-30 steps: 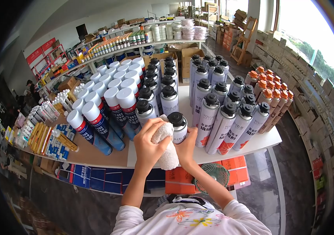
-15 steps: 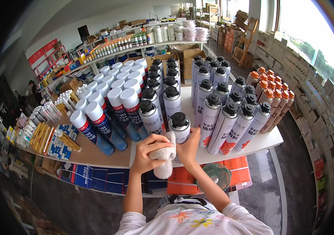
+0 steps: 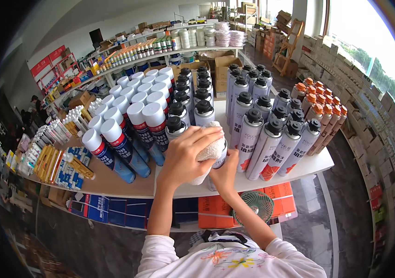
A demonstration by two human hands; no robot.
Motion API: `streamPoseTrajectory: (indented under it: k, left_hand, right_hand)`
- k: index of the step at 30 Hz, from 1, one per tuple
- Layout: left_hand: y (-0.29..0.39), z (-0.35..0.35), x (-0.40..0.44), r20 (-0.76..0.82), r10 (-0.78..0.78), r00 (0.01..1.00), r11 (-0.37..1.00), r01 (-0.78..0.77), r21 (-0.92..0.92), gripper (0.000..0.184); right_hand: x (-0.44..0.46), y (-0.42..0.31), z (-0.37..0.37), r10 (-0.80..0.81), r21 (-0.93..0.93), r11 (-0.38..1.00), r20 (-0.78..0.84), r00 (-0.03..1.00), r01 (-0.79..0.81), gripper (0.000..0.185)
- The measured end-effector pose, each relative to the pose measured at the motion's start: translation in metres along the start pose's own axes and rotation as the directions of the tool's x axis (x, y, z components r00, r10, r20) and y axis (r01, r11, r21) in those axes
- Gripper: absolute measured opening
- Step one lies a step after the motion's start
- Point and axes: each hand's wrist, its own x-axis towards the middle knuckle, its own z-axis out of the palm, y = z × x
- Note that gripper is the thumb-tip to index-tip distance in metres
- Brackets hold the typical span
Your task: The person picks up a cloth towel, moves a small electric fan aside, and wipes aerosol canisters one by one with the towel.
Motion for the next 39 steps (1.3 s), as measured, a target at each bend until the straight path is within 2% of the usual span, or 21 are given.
streamPoseTrajectory:
  k: [4, 6, 9, 10, 12, 13, 14, 16, 17, 21, 22, 24, 26, 29, 30, 32, 33, 35, 36, 38, 39]
  left_hand:
    - [-0.008, 0.002, -0.001, 0.079, 0.046, 0.996, 0.996, -0.051, 0.069, 0.047]
    - [-0.013, 0.002, -0.005, 0.056, 0.065, 0.996, 0.994, -0.070, 0.087, 0.039]
    - [-0.029, 0.001, -0.008, -0.057, 0.111, 0.992, 0.962, -0.122, -0.244, 0.032]
    - [-0.038, 0.003, -0.010, -0.054, 0.113, 0.992, 0.965, -0.123, -0.233, 0.032]
    - [-0.053, 0.005, -0.014, -0.080, 0.076, 0.994, 0.868, -0.105, -0.485, 0.029]
    - [-0.051, 0.011, -0.015, -0.115, -0.002, 0.993, 0.878, -0.053, -0.476, 0.035]
    - [-0.052, 0.012, -0.016, -0.109, 0.003, 0.994, 0.877, -0.055, -0.477, 0.035]
    - [-0.057, 0.016, -0.021, -0.113, -0.032, 0.993, 0.799, -0.043, -0.599, 0.030]
    - [-0.063, 0.024, -0.031, -0.157, -0.106, 0.982, 0.720, -0.033, -0.693, 0.033]
    - [-0.055, 0.023, -0.047, -0.171, -0.284, 0.943, 0.716, 0.090, -0.693, 0.036]
    - [-0.052, 0.021, -0.042, -0.183, -0.277, 0.943, 0.718, 0.076, -0.692, 0.036]
    - [-0.041, 0.018, -0.031, -0.319, -0.275, 0.907, 0.837, 0.062, -0.544, 0.037]
    - [-0.031, 0.008, -0.012, -0.317, -0.112, 0.942, 0.940, -0.003, -0.342, 0.037]
    - [-0.022, 0.008, 0.010, -0.103, 0.000, 0.995, 0.978, -0.021, -0.206, 0.038]
    - [-0.026, 0.016, 0.010, -0.029, -0.046, 0.999, 0.982, 0.040, -0.185, 0.036]
    - [-0.032, 0.022, 0.006, -0.065, -0.170, 0.983, 0.920, 0.135, -0.368, 0.036]
    - [-0.033, 0.023, 0.004, -0.064, -0.172, 0.983, 0.919, 0.137, -0.369, 0.036]
    - [-0.036, 0.022, -0.003, -0.013, -0.310, 0.950, 0.785, 0.249, -0.568, 0.039]
    - [-0.042, 0.032, -0.024, -0.120, -0.433, 0.893, 0.694, 0.246, -0.676, 0.042]
    - [-0.043, 0.035, -0.030, -0.131, -0.468, 0.874, 0.695, 0.272, -0.665, 0.043]
    - [-0.041, 0.037, -0.034, -0.151, -0.497, 0.854, 0.688, 0.282, -0.669, 0.042]
  right_hand:
    - [-0.001, 0.008, 0.004, -0.021, 0.012, 1.000, 0.000, 1.000, 0.021, 0.071]
    - [-0.004, 0.010, 0.005, -0.054, 0.009, 0.999, -0.020, 0.998, 0.054, 0.074]
    - [-0.006, 0.008, 0.006, -0.097, -0.015, 0.995, -0.031, 0.995, 0.097, 0.077]
    - [-0.005, 0.007, 0.007, -0.099, -0.003, 0.995, -0.031, 0.995, 0.099, 0.077]
    - [-0.003, 0.005, 0.005, -0.090, 0.008, 0.996, -0.021, 0.996, 0.090, 0.078]
    - [0.000, 0.004, 0.005, -0.094, -0.032, 0.995, -0.027, 0.995, 0.093, 0.076]
    - [0.001, 0.002, 0.003, -0.090, -0.032, 0.995, -0.034, 0.995, 0.089, 0.076]
    - [0.003, -0.001, -0.002, -0.033, -0.006, 0.999, 0.001, 0.999, 0.033, 0.074]
    - [0.003, -0.001, -0.001, -0.027, -0.022, 0.999, 0.010, 1.000, 0.027, 0.071]
    - [0.002, 0.006, 0.004, -0.025, 0.044, 0.999, -0.008, 1.000, 0.026, 0.069]
    - [0.004, 0.006, 0.006, -0.039, 0.044, 0.998, -0.010, 0.999, 0.040, 0.069]
    - [0.003, 0.005, 0.005, -0.035, 0.086, 0.996, -0.025, 0.999, 0.037, 0.070]
    - [0.003, 0.006, 0.003, -0.044, 0.039, 0.998, -0.015, 0.999, 0.045, 0.072]
    - [0.001, 0.007, 0.004, -0.011, 0.097, 0.995, 0.001, 1.000, 0.011, 0.073]
    - [0.001, 0.007, 0.004, -0.008, 0.094, 0.996, 0.008, 1.000, 0.007, 0.073]
    - [0.001, 0.007, 0.003, 0.025, 0.074, 0.997, 0.032, 0.999, -0.027, 0.073]
    - [0.000, 0.008, 0.003, 0.026, 0.096, 0.995, 0.033, 0.999, -0.029, 0.072]
    - [0.002, 0.006, 0.002, 0.014, 0.095, 0.995, 0.046, 0.999, -0.019, 0.072]
    - [0.002, 0.006, 0.001, 0.001, 0.093, 0.996, 0.063, 0.998, -0.007, 0.072]
    - [0.002, 0.008, 0.000, 0.034, 0.117, 0.992, 0.056, 0.998, -0.040, 0.071]
    - [0.005, 0.007, -0.002, -0.016, 0.082, 0.997, 0.053, 0.998, 0.012, 0.071]
